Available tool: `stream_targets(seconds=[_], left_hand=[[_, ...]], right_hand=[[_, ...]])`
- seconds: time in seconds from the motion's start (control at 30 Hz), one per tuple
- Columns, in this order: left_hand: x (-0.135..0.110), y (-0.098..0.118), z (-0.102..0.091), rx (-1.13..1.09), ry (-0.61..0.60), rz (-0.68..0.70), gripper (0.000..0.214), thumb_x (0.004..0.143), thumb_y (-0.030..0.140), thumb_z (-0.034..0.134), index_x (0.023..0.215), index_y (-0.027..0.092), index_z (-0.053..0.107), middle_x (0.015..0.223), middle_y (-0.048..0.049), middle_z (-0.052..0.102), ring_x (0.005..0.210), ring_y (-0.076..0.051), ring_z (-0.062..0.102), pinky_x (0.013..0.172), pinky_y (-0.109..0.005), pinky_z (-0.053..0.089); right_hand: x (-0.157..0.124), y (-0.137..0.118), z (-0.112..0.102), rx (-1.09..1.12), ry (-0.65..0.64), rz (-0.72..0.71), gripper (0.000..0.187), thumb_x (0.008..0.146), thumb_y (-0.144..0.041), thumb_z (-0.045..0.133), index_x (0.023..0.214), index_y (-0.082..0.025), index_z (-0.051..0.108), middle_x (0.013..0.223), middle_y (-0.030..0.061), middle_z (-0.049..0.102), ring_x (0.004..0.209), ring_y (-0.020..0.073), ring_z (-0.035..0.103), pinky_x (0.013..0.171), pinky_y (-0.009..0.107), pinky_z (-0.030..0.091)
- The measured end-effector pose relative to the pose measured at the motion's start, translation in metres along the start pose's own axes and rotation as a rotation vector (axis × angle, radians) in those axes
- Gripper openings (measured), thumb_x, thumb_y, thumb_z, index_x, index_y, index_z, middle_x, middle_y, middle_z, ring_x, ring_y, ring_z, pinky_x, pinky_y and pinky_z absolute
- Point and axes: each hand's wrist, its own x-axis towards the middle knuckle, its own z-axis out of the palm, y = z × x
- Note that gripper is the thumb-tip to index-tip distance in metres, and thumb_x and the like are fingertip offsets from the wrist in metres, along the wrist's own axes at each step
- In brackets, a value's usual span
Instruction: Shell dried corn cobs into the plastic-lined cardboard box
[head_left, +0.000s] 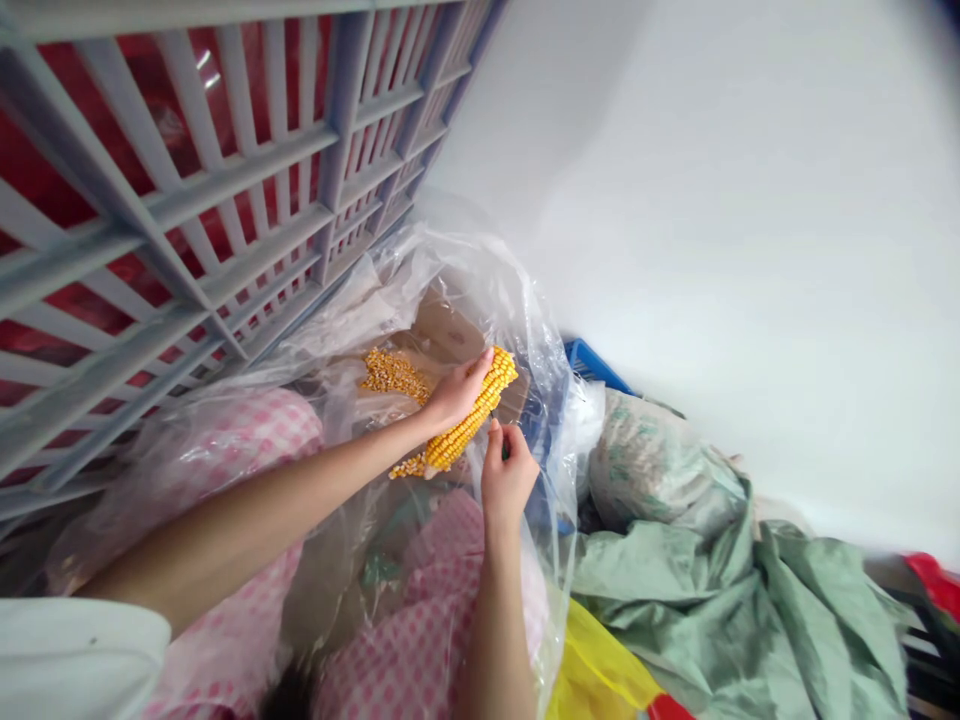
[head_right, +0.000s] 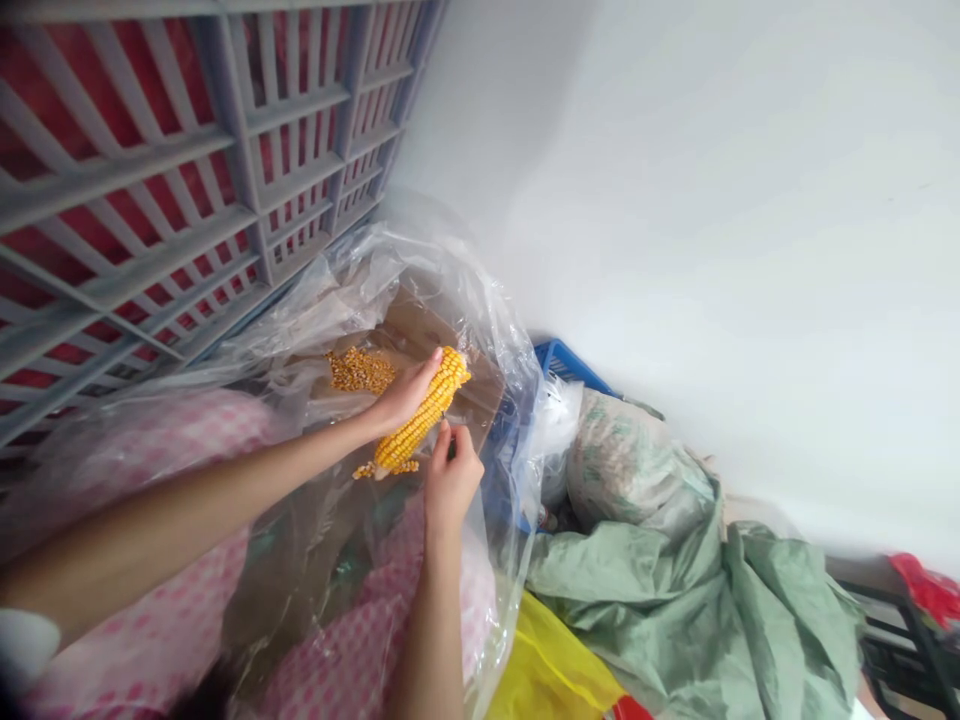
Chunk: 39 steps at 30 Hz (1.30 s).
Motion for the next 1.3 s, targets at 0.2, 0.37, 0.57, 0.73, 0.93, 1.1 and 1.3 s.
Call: stream_targets(seconds=[0.2,0.37,0.57,0.73,0.93,1.1,1.3], left_hand=[[0.006,0.01,0.0,-0.129,-0.085,-0.191,0.062,0.069,0.074,0.034,0.07,0.017,0.059,0.049,-0.003,0.054,0.045,-0.014,0.051,0.047,-0.026,0.041],[0.011,0.03,-0.008,-0.13,0.002,-0.177,0.066,0.071,0.075,0.025,0.074,0.018,0.058,0.051,-0.002,0.056,0.048,-0.014,0.056,0.046,-0.025,0.044],[0.01,0.027,-0.007,-0.043,-0.091,-0.199,0.07,0.069,0.077,0.024,0.077,0.016,0.059,0.05,-0.0028,0.058,0.044,-0.015,0.055,0.042,-0.025,0.044],[0.009,0.021,-0.004,-0.011,-0.159,-0.168,0.065,0.069,0.074,0.032,0.078,0.017,0.06,0.049,-0.001,0.056,0.041,-0.012,0.051,0.042,-0.023,0.043],[0.011,0.015,-0.005,-0.027,-0.201,-0.143,0.064,0.07,0.071,0.036,0.091,0.017,0.062,0.056,-0.0014,0.059,0.046,-0.01,0.051,0.046,-0.022,0.042],[0.013,0.013,-0.007,-0.028,-0.229,-0.141,0.066,0.071,0.071,0.035,0.095,0.017,0.063,0.055,-0.0016,0.058,0.045,-0.01,0.051,0.045,-0.021,0.041],[0.013,0.013,-0.006,-0.071,-0.218,-0.132,0.062,0.072,0.069,0.037,0.097,0.018,0.063,0.052,0.0,0.057,0.043,-0.01,0.05,0.044,-0.021,0.041]], right_hand=[[0.007,-0.005,0.001,0.159,0.005,0.089,0.037,0.083,-0.046,0.038,0.064,-0.016,0.048,0.055,-0.0045,0.043,0.052,0.0076,0.036,0.053,0.019,0.028],[0.012,0.0,-0.009,0.268,-0.015,0.122,0.039,0.08,-0.049,0.042,0.066,-0.014,0.053,0.058,-0.0026,0.048,0.055,0.0083,0.039,0.056,0.02,0.031],[0.011,-0.001,-0.011,0.311,-0.048,0.08,0.038,0.076,-0.048,0.048,0.072,-0.013,0.061,0.066,0.0001,0.057,0.061,0.0104,0.046,0.061,0.021,0.035],[0.012,-0.003,-0.009,0.332,0.026,0.132,0.039,0.077,-0.048,0.048,0.074,-0.012,0.063,0.069,0.0023,0.061,0.064,0.0119,0.051,0.064,0.022,0.038],[0.013,-0.004,-0.008,0.396,-0.002,0.108,0.047,0.08,-0.045,0.044,0.11,-0.013,0.06,0.085,0.0072,0.064,0.077,0.0159,0.057,0.067,0.026,0.042],[0.013,-0.001,-0.007,0.393,0.01,0.113,0.049,0.082,-0.045,0.04,0.119,-0.014,0.053,0.059,-0.0003,0.055,0.054,0.0107,0.049,0.054,0.023,0.039],[0.012,-0.004,-0.005,0.351,0.044,0.097,0.04,0.081,-0.044,0.043,0.1,-0.013,0.06,0.074,0.0043,0.062,0.064,0.012,0.055,0.063,0.024,0.042]])
